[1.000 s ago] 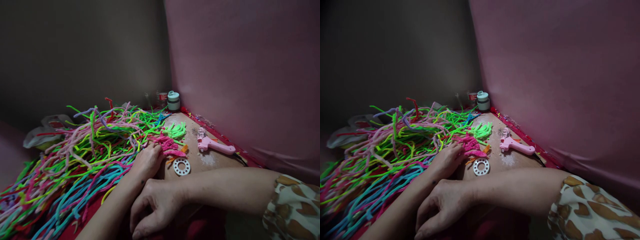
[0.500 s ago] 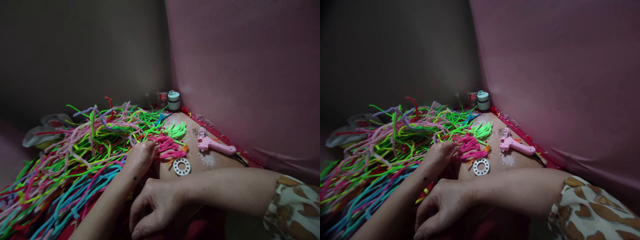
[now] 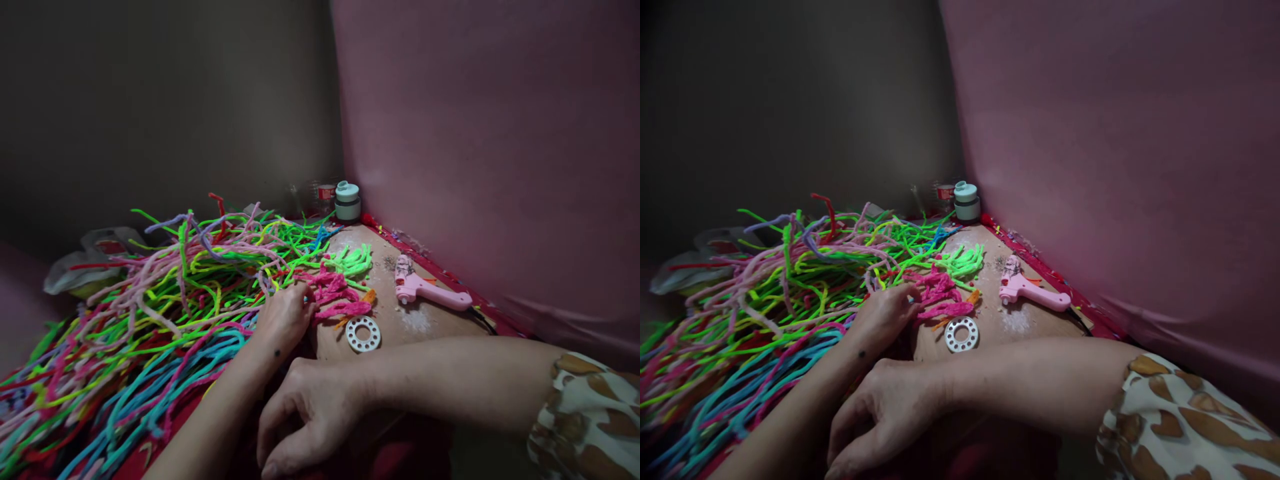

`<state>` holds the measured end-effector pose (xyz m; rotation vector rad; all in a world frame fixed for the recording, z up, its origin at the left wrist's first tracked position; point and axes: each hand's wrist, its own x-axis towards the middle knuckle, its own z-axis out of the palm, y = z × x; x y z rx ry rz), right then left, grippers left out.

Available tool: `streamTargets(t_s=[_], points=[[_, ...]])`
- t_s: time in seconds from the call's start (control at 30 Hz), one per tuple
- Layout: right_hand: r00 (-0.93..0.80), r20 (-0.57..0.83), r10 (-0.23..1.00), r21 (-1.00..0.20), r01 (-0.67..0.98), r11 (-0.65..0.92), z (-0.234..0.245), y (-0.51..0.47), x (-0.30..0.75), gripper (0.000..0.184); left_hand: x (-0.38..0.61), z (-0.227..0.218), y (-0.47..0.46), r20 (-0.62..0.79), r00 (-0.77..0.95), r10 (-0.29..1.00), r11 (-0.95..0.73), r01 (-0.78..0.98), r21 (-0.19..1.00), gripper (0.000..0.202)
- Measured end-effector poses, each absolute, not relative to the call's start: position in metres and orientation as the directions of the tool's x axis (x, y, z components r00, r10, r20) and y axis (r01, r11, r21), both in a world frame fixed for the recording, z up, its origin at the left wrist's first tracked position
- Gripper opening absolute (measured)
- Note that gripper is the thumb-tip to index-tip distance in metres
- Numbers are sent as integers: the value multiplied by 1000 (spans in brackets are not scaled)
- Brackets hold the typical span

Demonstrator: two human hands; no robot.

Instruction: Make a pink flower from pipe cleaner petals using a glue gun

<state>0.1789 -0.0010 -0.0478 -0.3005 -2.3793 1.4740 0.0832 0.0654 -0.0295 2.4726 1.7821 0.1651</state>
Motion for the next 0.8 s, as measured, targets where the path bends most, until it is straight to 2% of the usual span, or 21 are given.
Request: streamTargets(t_s=[0.17, 0.27, 0.33, 0.6, 0.8], points=[[-928, 137, 346, -900, 30, 435, -47, -1, 180, 24, 80, -29, 66, 50, 368, 928, -369, 901, 226, 18], [-926, 107, 362, -897, 67, 437, -44, -2, 181, 23, 78, -26, 68, 150, 335, 930, -366, 875, 317, 25], [-926, 94, 366, -898, 80, 432, -42, -2, 181, 21, 80, -24, 71, 217, 295, 931, -353, 880, 318, 29], [-927, 103, 361, -924, 46, 381, -51, 1, 179, 20, 100, -21, 88, 115, 316, 942, -317, 948, -8, 30], [-924, 126, 360, -913, 34, 407, -49, 0, 180, 20, 101, -31, 89, 122, 291, 949, -287, 957, -48, 29]])
